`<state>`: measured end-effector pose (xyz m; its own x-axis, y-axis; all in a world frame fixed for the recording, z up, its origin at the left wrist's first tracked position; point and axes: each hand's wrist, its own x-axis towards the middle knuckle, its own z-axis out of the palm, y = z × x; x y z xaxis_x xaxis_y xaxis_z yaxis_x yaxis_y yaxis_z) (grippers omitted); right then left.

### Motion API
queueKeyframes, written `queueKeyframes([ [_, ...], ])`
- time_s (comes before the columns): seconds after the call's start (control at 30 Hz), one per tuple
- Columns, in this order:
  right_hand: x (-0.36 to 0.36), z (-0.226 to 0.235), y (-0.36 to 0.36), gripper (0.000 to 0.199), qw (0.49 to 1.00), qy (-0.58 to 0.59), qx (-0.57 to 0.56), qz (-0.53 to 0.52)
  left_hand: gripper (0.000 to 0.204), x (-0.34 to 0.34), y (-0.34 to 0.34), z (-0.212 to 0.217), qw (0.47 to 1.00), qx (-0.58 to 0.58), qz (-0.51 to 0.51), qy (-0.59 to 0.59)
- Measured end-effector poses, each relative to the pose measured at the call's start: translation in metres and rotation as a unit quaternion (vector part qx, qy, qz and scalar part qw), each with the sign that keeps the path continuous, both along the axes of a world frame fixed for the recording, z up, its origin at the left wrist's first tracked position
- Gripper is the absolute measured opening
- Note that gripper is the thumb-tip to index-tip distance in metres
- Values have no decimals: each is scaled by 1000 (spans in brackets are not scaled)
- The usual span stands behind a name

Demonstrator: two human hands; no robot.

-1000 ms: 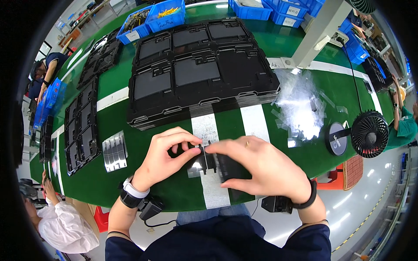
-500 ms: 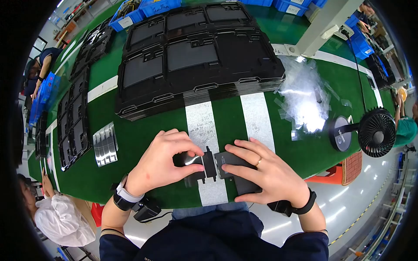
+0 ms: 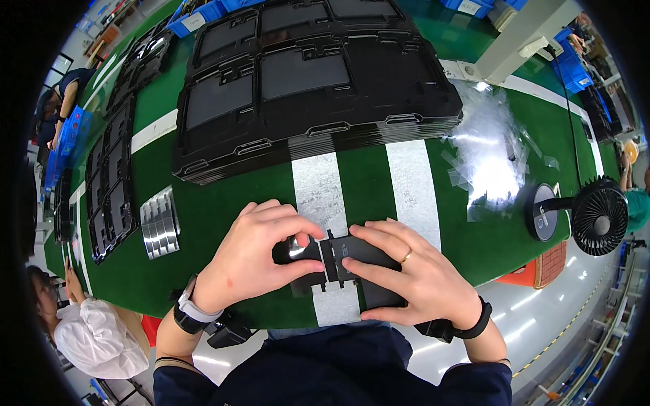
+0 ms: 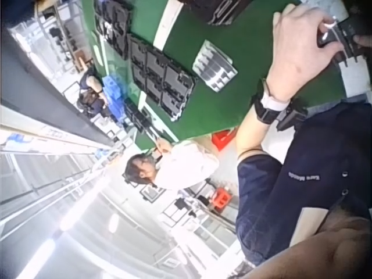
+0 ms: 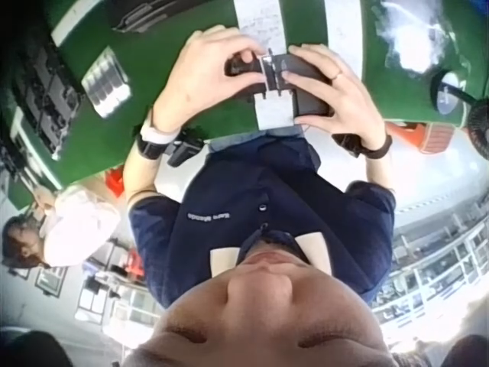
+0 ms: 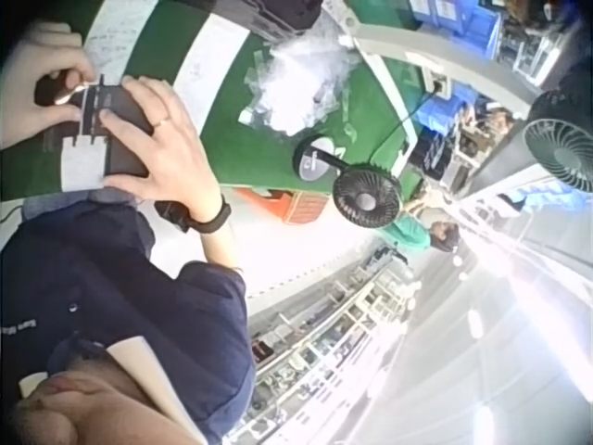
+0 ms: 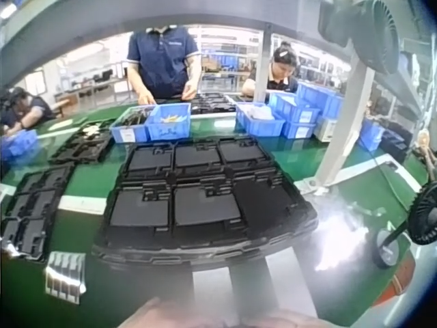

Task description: The person is assembling small electronic components, specifically applying stickers or labels to battery-like black rectangular parts at an industrial workstation.

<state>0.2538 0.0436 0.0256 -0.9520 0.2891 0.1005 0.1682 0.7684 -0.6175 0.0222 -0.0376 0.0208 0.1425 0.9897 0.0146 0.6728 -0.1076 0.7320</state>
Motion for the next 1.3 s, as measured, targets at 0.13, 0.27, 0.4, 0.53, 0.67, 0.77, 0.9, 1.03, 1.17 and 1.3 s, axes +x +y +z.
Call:
queueKeyframes([
  [0.13, 0, 1, 0, 58, 1000, -6, 2, 1, 31, 1, 0, 2, 1000, -6, -2, 1],
  [0.27, 2, 1, 0, 58, 1000, -7, 3, 2, 31, 2, 0, 1, 1000, -5, 0, -3],
  [0.4, 1, 1, -1, 57, 1000, -6, 5, -1, 30, 2, 0, 1, 1000, -7, 1, -2],
  [0.53, 1, 1, 0, 57, 1000, -6, 7, -3, 30, 2, 1, 2, 1000, -9, 1, 0],
  [0.67, 0, 3, 0, 58, 1000, -14, 12, 1, 31, 1, 0, 1, 1000, -7, -1, -1],
  [0.77, -2, 6, 1, 60, 1000, -4, 25, 8, 49, 1, 1, 3, 1000, 17, -12, 8],
  [0.9, -14, 20, 6, 66, 986, 130, 53, -93, 88, -2, 4, 9, 987, 58, 109, -101],
  [1.03, -51, 33, 5, 70, 967, 228, 57, -101, 65, -5, -8, -2, 903, 17, 17, -428],
  [1.17, -77, 18, 8, 78, 972, 212, 24, -101, 37, 1, 2, 3, 899, 91, 164, -395],
  [1.3, -79, -5, 26, 47, 935, 242, -200, -166, 22, -12, 7, -10, 922, 114, 211, -304],
])
